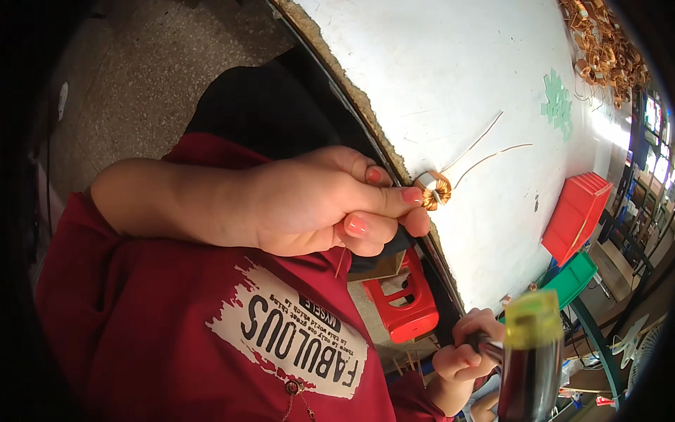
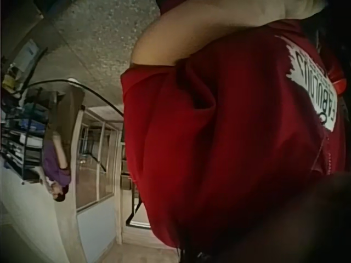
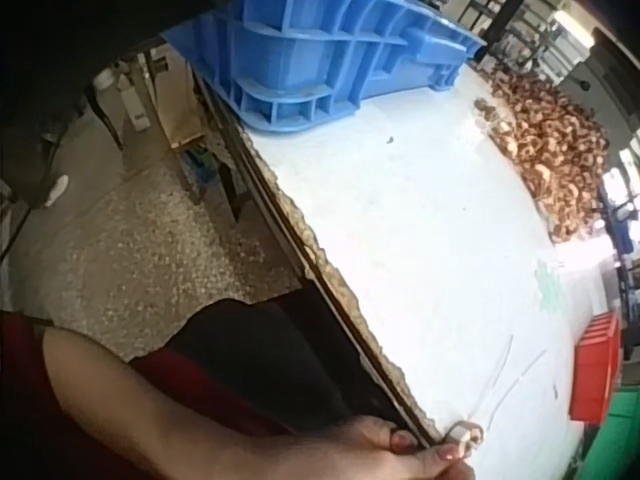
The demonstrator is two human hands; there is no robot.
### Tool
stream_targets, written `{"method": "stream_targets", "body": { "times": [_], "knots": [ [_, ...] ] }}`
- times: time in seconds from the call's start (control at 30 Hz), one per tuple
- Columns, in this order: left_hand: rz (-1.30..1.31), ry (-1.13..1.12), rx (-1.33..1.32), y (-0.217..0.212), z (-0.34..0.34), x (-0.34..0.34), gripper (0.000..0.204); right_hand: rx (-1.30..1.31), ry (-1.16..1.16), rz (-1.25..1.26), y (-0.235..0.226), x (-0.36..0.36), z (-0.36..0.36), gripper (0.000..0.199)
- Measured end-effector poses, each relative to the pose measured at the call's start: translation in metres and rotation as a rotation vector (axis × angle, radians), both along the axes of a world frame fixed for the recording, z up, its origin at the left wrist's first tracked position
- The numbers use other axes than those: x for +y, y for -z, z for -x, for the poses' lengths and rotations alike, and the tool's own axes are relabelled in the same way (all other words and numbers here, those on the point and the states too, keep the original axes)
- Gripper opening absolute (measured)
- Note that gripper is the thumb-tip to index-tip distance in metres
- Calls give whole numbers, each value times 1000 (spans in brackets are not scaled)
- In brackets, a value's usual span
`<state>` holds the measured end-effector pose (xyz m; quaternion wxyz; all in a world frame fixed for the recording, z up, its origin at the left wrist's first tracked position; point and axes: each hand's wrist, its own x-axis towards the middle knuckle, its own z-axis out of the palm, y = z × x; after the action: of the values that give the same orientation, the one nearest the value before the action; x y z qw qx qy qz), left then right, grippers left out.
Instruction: Assembling small copper induction coils by threading wires and using a hammer to secure components.
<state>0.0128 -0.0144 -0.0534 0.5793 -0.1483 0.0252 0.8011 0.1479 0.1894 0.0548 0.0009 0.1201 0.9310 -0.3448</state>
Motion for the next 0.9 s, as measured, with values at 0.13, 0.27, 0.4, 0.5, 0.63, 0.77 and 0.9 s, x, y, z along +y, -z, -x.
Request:
{"method": "stream_targets", "body": {
  "times": [0.13,0.27,0.4,0.5,0.63,0.77,0.9],
  "knots": [
    [-23,-16,-30,-2,1,0,19,21,-11,28,2,1,-1,54],
    [-44,-37,-43,-2,1,1,19,-44,-29,-112,5,-1,0,53],
    [-54,-49,-21,-1,-2,2,18,-250,-66,-515,5,-5,6,51],
    [-48,-21,-57,0,0,0,19,-243,-168,-622,-1,-3,7,48],
    [-38,-22,-31,0,2,-2,19,-131,-116,-487,-8,5,-1,47],
    [-19,-1,-50,-1,7,-1,17,21,-38,-356,-11,4,7,48],
    [22,74,251,-9,5,-13,12,134,77,-479,-2,28,-11,51]
  ]
}}
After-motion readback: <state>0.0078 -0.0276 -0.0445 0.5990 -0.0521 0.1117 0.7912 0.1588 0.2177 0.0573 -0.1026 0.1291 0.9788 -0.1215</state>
